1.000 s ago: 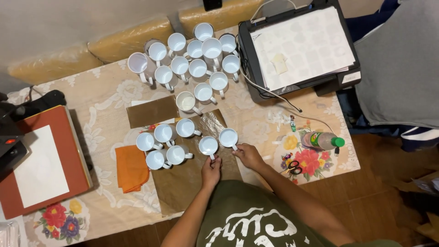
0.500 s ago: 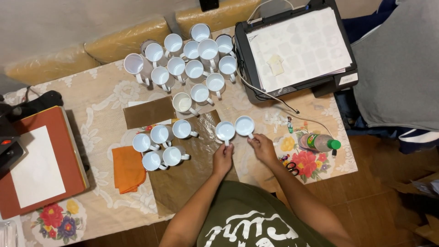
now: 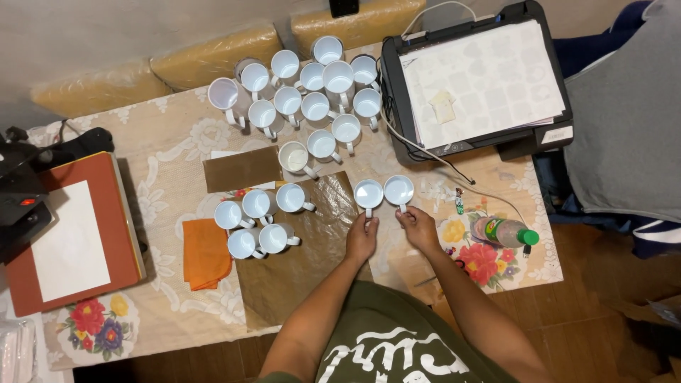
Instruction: Preparing small printed designs by peeling them and placing them on a template, then using a heat press machine to transfer designs onto items.
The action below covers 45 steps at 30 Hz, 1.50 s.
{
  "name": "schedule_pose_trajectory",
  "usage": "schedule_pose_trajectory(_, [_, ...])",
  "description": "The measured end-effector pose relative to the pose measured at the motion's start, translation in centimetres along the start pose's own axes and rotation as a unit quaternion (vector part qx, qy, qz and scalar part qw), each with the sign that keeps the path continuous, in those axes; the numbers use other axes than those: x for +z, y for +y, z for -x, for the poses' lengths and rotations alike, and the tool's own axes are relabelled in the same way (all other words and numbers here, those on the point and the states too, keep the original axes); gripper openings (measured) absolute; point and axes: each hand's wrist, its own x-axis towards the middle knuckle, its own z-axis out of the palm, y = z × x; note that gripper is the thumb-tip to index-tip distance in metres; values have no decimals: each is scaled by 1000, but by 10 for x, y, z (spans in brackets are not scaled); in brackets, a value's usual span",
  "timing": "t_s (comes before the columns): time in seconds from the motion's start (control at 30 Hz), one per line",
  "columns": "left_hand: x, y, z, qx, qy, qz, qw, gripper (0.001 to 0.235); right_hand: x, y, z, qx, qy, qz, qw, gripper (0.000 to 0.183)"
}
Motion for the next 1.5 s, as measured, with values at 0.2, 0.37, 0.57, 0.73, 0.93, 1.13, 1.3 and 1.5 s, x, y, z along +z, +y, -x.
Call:
schedule_pose_trajectory(0.2, [-18,13,21,-5,-33,-12,999,67,1,3,-2,7,3,23,1000,39])
schedule_pose_trajectory(0.37, [-41,-27,42,-12,11,16,1000,69,19,3,33,22,59,20,998,60])
schedule_pose_trajectory(0.57, [-89,-131,72,-137,142,69,978,41,76,2,74,-32,-58,38,997,49])
schedule_pose_trajectory(0.73, [-125,-176,80,-208,229,94,946,26,136,-66,72,-78,-134,78,985,53])
schedule_pose_trajectory(0.93, [-131,-166,54,-106,53,317,941,83,212,-133,47,-95,-100,135,981,61])
schedule_pose_trajectory(1.13, [-131,-131,36,-139,9,466,874,66,247,-101,14,-107,-45,192,974,28])
schedule_pose_trajectory(1.3, [-121,-121,34,-113,85,432,891,38,222,-102,73,-175,-28,133,975,21])
schedule_pose_trajectory(1.5, [-91,-119,68,-73,40,277,957,31,133,-39,154,-118,24,72,990,22])
